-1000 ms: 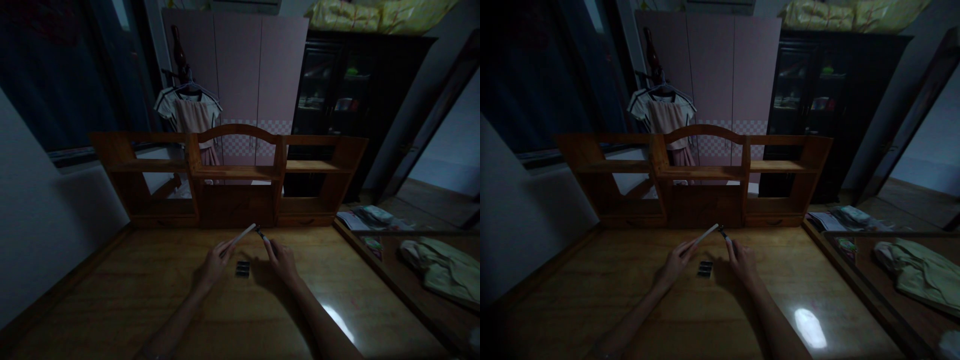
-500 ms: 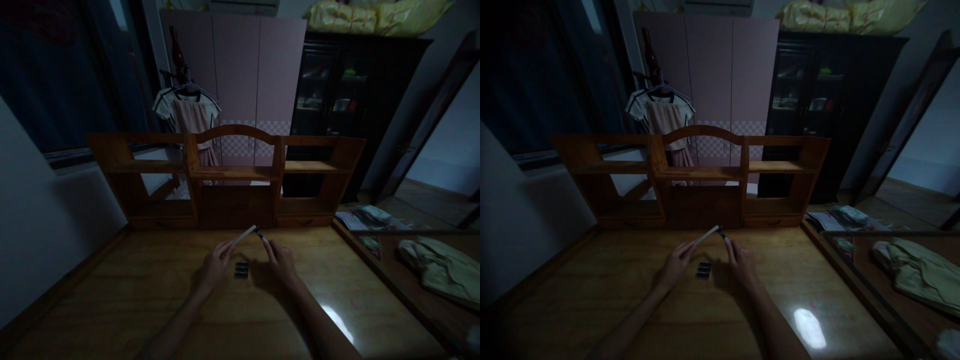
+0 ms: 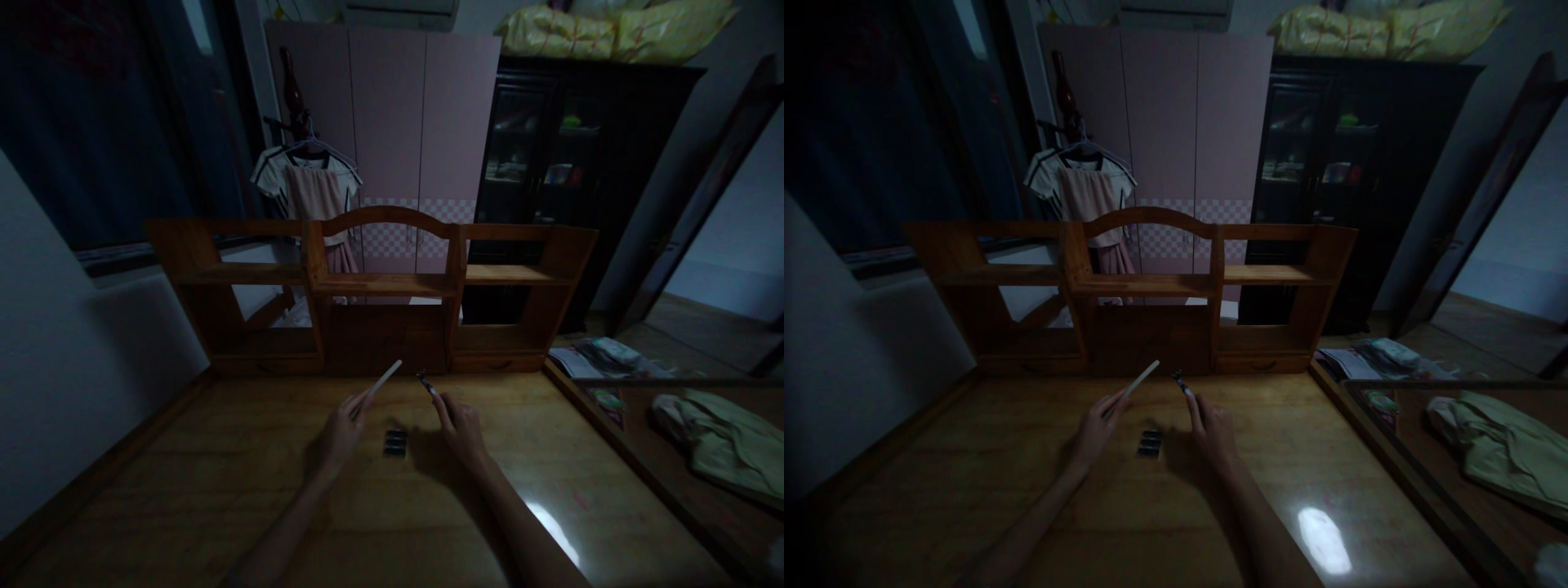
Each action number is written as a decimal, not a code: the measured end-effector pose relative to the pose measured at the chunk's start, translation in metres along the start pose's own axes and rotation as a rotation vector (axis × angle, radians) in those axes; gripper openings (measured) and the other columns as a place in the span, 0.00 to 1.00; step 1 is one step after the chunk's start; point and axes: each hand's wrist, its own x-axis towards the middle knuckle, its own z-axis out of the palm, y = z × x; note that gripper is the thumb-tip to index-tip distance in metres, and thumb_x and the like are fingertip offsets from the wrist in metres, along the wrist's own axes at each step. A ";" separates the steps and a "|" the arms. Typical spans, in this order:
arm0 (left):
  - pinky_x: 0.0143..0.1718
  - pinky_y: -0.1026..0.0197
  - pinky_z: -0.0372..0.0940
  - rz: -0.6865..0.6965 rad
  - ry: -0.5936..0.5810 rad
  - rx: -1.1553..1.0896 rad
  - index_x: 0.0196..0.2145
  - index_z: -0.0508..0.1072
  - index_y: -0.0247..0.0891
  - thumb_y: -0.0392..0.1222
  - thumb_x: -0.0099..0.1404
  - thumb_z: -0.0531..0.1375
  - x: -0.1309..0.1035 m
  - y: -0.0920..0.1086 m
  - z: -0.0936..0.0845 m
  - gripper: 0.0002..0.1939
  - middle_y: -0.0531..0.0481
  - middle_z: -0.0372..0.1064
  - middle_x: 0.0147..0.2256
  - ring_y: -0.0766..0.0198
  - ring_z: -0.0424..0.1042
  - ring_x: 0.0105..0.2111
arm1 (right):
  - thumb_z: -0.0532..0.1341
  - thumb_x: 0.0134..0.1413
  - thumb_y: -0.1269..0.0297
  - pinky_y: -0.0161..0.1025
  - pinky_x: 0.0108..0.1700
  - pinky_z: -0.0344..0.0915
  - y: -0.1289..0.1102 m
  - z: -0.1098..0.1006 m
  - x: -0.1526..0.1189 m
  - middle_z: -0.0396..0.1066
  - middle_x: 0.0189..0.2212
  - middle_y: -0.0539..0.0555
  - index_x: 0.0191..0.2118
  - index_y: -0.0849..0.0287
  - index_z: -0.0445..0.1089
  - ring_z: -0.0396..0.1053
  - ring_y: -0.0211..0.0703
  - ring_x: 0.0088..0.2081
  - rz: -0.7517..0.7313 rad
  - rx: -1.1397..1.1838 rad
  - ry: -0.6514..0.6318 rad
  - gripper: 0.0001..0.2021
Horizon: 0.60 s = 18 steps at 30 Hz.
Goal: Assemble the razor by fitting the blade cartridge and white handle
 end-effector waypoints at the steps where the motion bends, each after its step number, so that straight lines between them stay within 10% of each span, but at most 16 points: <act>1: 0.47 0.58 0.65 0.009 -0.001 -0.013 0.47 0.72 0.41 0.48 0.65 0.53 0.000 0.000 0.001 0.17 0.47 0.72 0.45 0.59 0.71 0.45 | 0.46 0.65 0.58 0.32 0.27 0.57 0.000 0.000 0.000 0.71 0.25 0.53 0.38 0.59 0.69 0.70 0.39 0.25 0.006 -0.001 -0.016 0.17; 18: 0.46 0.59 0.65 0.092 -0.065 0.008 0.48 0.72 0.42 0.48 0.65 0.53 -0.005 0.011 0.004 0.17 0.47 0.72 0.44 0.59 0.71 0.43 | 0.46 0.65 0.59 0.34 0.26 0.56 0.000 0.000 0.001 0.72 0.24 0.54 0.38 0.58 0.69 0.71 0.41 0.25 0.028 -0.041 -0.053 0.16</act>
